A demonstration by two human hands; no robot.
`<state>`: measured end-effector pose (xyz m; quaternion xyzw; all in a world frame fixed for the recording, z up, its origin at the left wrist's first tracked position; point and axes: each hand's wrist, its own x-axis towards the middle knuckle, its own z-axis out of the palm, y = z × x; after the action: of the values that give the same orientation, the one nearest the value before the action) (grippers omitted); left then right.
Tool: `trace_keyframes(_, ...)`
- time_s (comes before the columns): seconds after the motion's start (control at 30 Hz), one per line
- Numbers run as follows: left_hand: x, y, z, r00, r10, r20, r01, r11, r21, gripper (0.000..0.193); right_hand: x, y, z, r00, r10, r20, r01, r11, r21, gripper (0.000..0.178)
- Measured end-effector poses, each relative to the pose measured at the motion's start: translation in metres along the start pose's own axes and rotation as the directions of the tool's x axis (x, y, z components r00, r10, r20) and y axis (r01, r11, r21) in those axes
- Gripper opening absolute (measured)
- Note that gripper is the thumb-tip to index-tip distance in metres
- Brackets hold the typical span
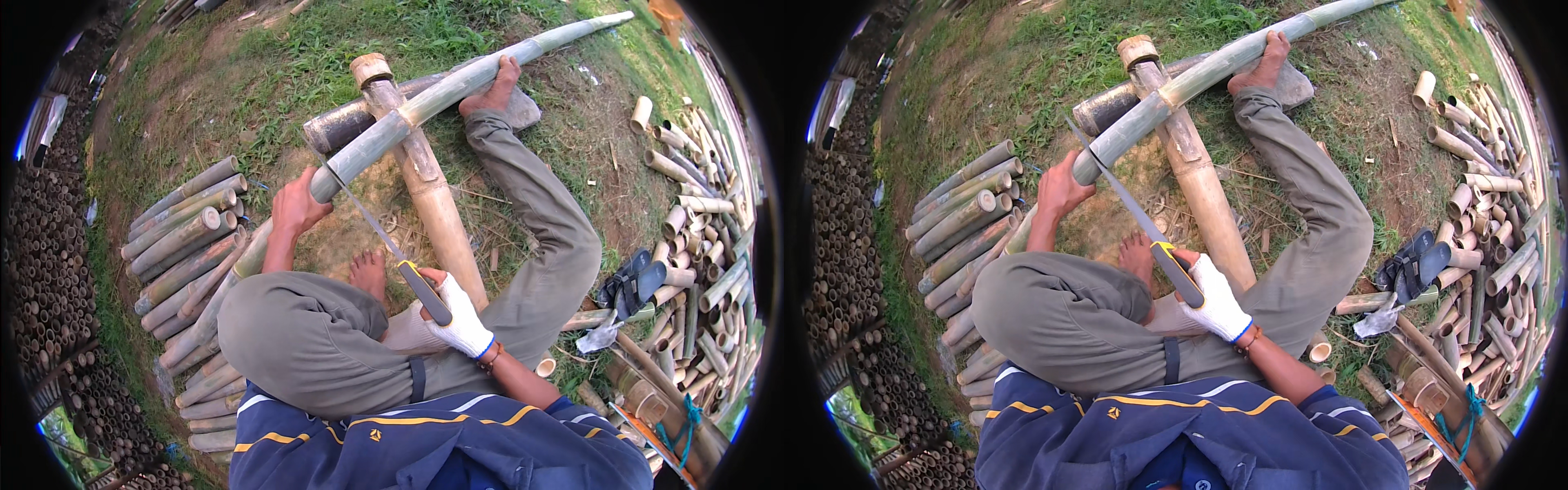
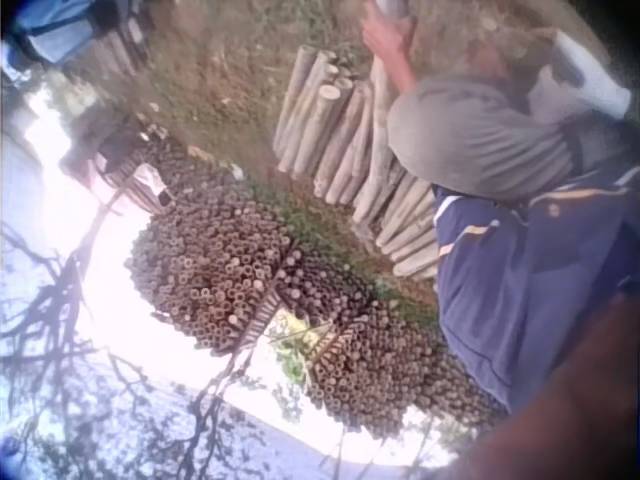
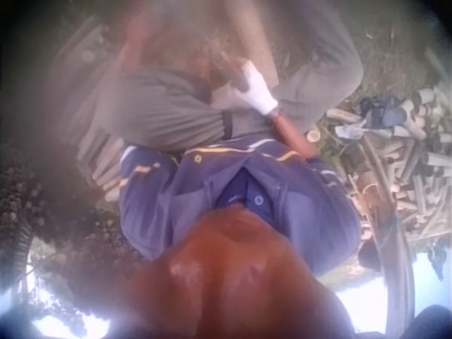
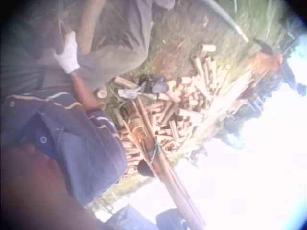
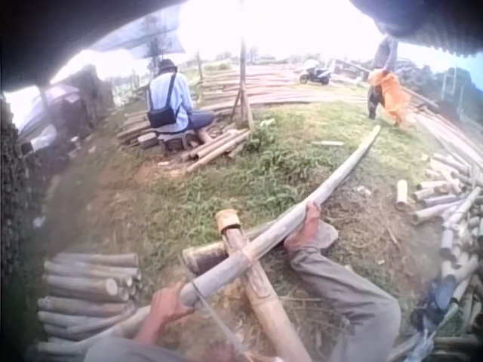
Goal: The person sits on the ground and uses a hand saw to cut long bamboo poles into shorter sections. They repeatedly position each pole on a wooden support, saw through it, and set the cut pieces aside. The work area contains stacks of cut bamboo and scattered offcuts.
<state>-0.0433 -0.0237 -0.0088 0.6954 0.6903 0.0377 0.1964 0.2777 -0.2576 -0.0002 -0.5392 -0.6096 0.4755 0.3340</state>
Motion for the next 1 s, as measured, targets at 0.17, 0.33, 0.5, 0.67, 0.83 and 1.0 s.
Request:
trace_keyframes(0.17,0.006,0.014,0.002,0.999,0.029,-0.031,-0.028,0.999,0.022,0.083,0.158,-0.002,0.046,0.985,-0.164,-0.048,0.168,0.982,0.089,0.072)
trace_keyframes(0.33,0.007,-0.004,-0.001,0.999,0.034,-0.038,-0.033,0.999,0.014,0.081,0.077,-0.003,0.032,0.989,-0.139,-0.043,0.142,0.987,0.073,0.073)
trace_keyframes(0.5,0.000,-0.007,0.002,0.999,0.036,-0.030,-0.036,0.999,-0.003,0.080,-0.047,-0.017,-0.019,0.999,-0.045,-0.025,0.043,0.995,-0.088,0.063)
trace_keyframes(0.67,-0.002,0.010,0.015,0.997,0.076,-0.018,-0.076,0.997,-0.019,0.081,0.083,0.022,0.010,0.999,0.051,0.008,-0.051,0.998,-0.021,0.063)
trace_keyframes(0.83,-0.012,-0.014,0.004,0.996,0.044,-0.076,-0.046,0.999,-0.028,0.081,0.108,0.022,0.020,0.993,0.112,0.041,-0.113,0.993,0.025,0.062)
trace_keyframes(1.0,-0.053,-0.043,-0.019,0.990,0.134,-0.049,-0.139,0.984,-0.115,0.081,0.104,0.022,0.039,0.999,0.043,0.001,-0.043,0.999,0.001,0.062)
